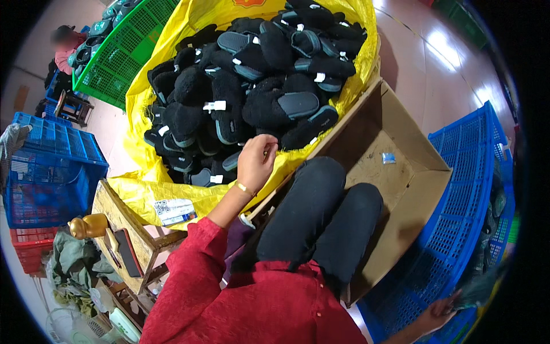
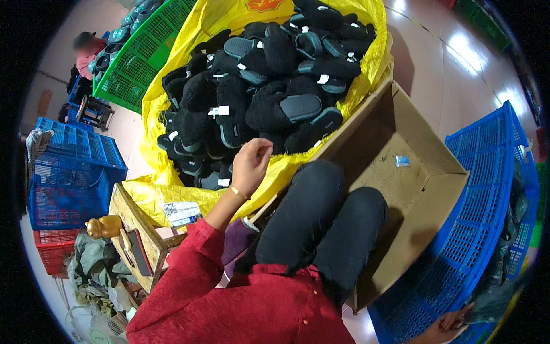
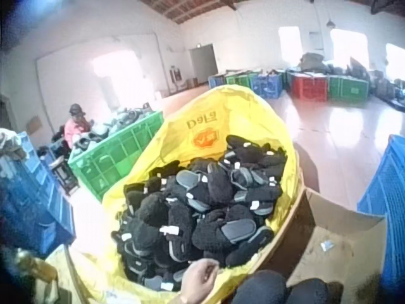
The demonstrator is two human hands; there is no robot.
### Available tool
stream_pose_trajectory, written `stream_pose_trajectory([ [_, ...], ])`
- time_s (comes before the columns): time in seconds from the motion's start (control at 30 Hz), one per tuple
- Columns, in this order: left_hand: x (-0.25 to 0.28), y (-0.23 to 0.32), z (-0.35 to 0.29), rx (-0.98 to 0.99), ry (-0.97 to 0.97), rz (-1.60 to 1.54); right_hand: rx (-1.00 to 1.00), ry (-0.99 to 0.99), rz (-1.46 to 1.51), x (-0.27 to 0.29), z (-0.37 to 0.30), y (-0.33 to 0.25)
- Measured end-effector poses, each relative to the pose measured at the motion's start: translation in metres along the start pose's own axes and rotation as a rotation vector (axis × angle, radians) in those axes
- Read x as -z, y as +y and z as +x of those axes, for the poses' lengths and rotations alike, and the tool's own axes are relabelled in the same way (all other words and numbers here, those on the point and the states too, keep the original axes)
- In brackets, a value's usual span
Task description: The person sits on the floor and repeatedly picks up black slippers from a yellow sack. Using a small knife, they trim loose threads and excess material from the slippers' edges and then place them into a cardboard box.
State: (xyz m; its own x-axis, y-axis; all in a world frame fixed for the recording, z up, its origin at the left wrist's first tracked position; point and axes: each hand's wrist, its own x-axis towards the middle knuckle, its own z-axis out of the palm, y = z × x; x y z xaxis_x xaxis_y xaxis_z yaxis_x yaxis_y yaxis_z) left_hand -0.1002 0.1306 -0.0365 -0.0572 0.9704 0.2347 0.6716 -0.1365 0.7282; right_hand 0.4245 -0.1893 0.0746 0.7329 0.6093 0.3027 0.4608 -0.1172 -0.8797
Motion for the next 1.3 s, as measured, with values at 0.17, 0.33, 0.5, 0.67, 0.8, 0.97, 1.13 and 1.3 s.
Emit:
stream_pose_trajectory([
  [0.17, -0.032, -0.04, 0.068, -0.539, -0.047, 0.716, -0.634, 0.033, 0.791, -0.051, -0.034, 0.016],
  [0.33, -0.042, -0.068, 0.11, -0.605, -0.349, 0.921, -0.932, 0.046, 0.914, -0.138, -0.058, 0.0],
  [0.5, -0.007, -0.055, 0.116, -0.613, -0.238, 0.615, -0.676, -0.22, 0.556, -0.18, -0.067, -0.034],
  [0.67, 0.041, 0.041, 0.06, 0.107, 0.008, -0.317, -0.191, -0.573, 0.13, -0.237, -0.082, -0.097],
  [0.8, 0.049, 0.087, -0.03, 0.319, 0.005, -0.689, 0.042, -0.882, 0.222, -0.283, -0.104, -0.129],
  [0.97, 0.063, 0.111, -0.111, 0.728, -0.076, -1.095, 0.006, -0.968, 0.133, -0.283, -0.114, -0.113],
  [1.13, 0.075, 0.118, -0.159, 0.767, -0.409, -1.116, -0.227, -1.21, 0.112, -0.247, -0.102, -0.092],
  [1.3, 0.097, 0.114, -0.146, 0.393, -0.813, -0.405, -0.246, -1.174, 0.266, -0.217, -0.102, -0.056],
])
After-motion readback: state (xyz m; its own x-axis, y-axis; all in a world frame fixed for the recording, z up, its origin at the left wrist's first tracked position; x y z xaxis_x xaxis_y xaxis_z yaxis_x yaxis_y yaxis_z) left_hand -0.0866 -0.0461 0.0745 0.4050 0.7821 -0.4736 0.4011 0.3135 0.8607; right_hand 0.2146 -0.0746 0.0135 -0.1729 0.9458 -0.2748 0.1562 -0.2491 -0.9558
